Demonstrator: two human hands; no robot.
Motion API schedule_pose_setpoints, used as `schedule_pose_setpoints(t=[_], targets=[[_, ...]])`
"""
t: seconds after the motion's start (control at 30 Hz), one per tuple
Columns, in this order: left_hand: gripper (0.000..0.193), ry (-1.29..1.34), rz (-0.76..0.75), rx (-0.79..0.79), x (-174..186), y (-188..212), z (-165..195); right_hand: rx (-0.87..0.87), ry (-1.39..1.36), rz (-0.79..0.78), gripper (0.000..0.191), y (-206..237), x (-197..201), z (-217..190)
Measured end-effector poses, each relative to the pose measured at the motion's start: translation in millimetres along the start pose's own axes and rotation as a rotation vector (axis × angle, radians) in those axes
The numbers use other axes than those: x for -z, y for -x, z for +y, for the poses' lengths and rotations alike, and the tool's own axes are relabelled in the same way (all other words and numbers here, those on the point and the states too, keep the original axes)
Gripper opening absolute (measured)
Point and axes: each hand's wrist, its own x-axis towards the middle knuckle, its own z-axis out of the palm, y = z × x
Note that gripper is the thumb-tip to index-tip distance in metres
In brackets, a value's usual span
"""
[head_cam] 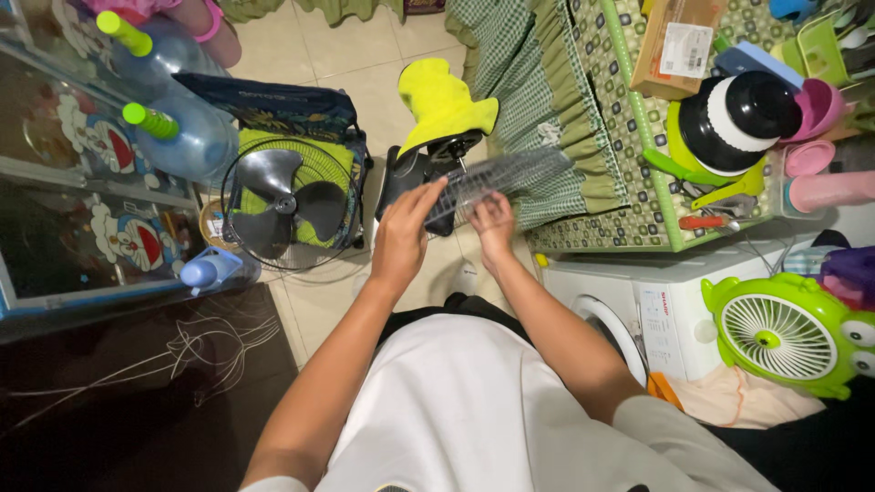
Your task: The person kneels on the floor and uses a screwdriver to disassemble electric fans. They first unscrew the rear grille of a small green portable fan and turn it over, then unscrew and remove the front grille and blade assembly of a larger standing fan, and continue unscrewing the fan's rear motor housing.
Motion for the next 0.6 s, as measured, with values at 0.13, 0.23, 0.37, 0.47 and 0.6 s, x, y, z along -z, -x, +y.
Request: schedule_pose_setpoints(t=[0.13, 0.23, 0.37, 0.47, 0.6], targets=[[0.072, 0.046, -0.019, -0.034, 14, 11, -1, -0.119, 0.079, 0.09, 0.033, 19, 37, -1], [0.069, 0.114, -0.022, -0.024, 28, 21, 0, -0.218, -0.083, 0.014, 0.034, 38, 61, -11], [0.073, 0.251, 0.032, 0.056, 49, 33, 2, -0.234, -0.023, -0.051, 0.03, 71, 58, -40], [0.066, 0.373, 0.127, 0.209, 64, 38, 0, -0.11, 0.069, -0.076, 0.025, 91, 28, -77], [0.034, 0.585, 0.268, 0.517, 86, 40, -7, 0.143, 0.157, -0.209, 0.021, 112, -22, -130]])
